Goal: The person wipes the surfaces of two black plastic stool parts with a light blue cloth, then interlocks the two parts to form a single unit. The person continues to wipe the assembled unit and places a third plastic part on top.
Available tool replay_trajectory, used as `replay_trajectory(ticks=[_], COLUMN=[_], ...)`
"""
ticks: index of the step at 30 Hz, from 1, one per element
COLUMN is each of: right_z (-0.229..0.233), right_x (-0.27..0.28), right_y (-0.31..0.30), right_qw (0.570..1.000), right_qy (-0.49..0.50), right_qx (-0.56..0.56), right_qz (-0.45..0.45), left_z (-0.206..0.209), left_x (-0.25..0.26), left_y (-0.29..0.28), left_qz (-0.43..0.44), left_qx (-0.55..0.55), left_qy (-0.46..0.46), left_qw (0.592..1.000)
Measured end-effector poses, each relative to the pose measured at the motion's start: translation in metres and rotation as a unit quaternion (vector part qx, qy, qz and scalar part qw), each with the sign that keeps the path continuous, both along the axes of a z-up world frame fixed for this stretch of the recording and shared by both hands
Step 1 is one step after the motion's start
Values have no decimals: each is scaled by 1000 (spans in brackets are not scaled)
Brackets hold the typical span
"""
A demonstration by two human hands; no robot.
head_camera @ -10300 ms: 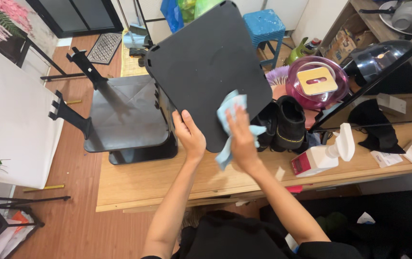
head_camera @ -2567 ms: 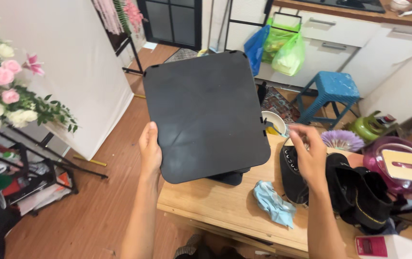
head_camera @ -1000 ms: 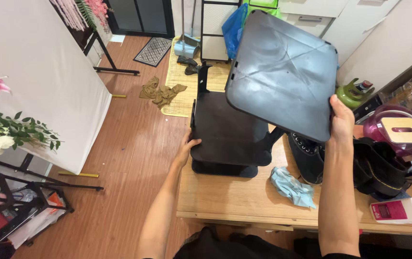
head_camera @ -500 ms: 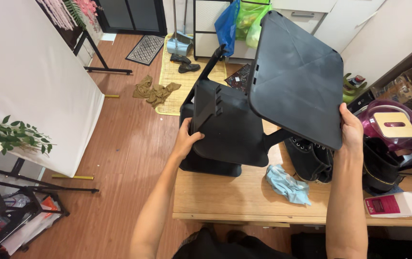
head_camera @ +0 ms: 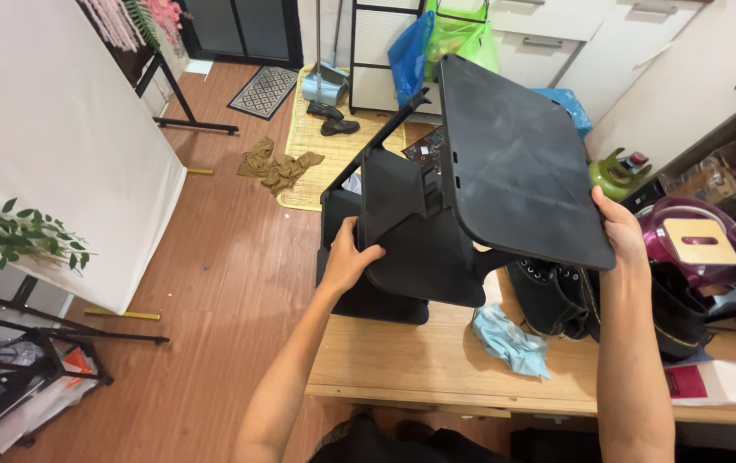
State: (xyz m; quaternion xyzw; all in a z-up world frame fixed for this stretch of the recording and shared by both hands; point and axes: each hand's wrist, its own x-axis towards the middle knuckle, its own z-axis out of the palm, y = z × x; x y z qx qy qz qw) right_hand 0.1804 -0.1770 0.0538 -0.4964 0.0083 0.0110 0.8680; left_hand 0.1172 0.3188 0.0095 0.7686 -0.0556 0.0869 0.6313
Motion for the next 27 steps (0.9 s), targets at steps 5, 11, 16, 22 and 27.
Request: replay_trajectory(ticks=[5,11,16,22,27], right_z=[0,-4,-1,-6,-9], right_x=[10,13,11,11,14], right_y=[-4,-6,-4,10,30], right_qw=[1000,998,963,951,917], right_qy=[12,16,7,72,9], right_qx=[-4,-59,-258,-298,-398], right_qz=[-1,-13,-75,-35,-18], left_z=[4,-2,-5,-3,-3], left_x=[2,5,5,-1,-5], left_y=[-4,-5,-3,-2,1], left_qz=[0,-4,-4,-8,-8], left_qx=[5,10,12,9,-13], left_qy=[11,-16,-8,-9,7], left_qw=[1000,1000,1000,1000,1000])
